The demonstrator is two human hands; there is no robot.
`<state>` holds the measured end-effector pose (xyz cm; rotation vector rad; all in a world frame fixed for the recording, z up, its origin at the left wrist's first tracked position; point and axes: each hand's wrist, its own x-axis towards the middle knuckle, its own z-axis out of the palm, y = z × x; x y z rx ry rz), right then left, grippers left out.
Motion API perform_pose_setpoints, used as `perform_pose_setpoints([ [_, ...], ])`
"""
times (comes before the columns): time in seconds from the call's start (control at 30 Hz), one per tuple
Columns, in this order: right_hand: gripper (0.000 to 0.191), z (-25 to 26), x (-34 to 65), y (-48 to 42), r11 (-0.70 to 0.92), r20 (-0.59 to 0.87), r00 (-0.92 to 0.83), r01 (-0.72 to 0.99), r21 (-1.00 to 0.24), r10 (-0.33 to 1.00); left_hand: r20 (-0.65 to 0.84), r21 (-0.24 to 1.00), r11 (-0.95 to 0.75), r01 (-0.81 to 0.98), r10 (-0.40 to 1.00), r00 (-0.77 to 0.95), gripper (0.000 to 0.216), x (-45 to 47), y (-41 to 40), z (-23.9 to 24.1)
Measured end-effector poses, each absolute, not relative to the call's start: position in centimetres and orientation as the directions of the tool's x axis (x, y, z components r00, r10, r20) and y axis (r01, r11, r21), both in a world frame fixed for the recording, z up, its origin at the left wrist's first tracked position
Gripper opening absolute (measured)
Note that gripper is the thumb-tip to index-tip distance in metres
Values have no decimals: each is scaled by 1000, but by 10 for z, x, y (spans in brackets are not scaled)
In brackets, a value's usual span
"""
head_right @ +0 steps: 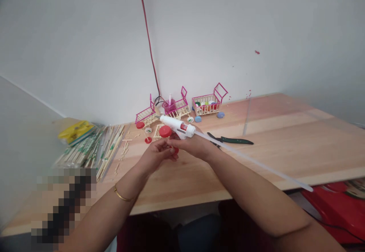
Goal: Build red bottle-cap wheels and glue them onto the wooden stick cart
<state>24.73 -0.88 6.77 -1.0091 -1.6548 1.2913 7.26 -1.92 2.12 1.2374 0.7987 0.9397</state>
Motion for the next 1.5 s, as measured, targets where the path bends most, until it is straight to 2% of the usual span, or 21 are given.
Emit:
perform_pose_setpoints([
  [0.57, 25, 70, 243, -13, 133, 108, -346, 49, -990, 932, 26, 998, 1, -65, 914, 405, 34, 72, -17, 18],
  [0.77, 23, 65, 244, -10, 143, 106, -340, 86, -986, 934, 28, 999, -12, -44, 923, 385, 36, 72, -17, 21],
  [1.0, 40, 57, 242, -7, 153, 138, -286, 30, -988, 948, 142, 975, -189, 117, 935, 326, 26, 71, -16, 16],
  [1.2, 34, 60, 244, -4, 109, 133, -388, -84, -990, 912, 187, 946, -256, 200, 933, 307, 23, 67, -15, 17],
  [1.37, 30, 70, 250, -5, 191, 171, -272, 51, -980, 947, 277, 889, -364, 277, 910, 307, 16, 62, -15, 30],
  [1.5, 29, 70, 252, -4, 203, 177, -222, 102, -974, 959, 280, 844, -379, 380, 915, 292, 15, 59, -14, 33],
])
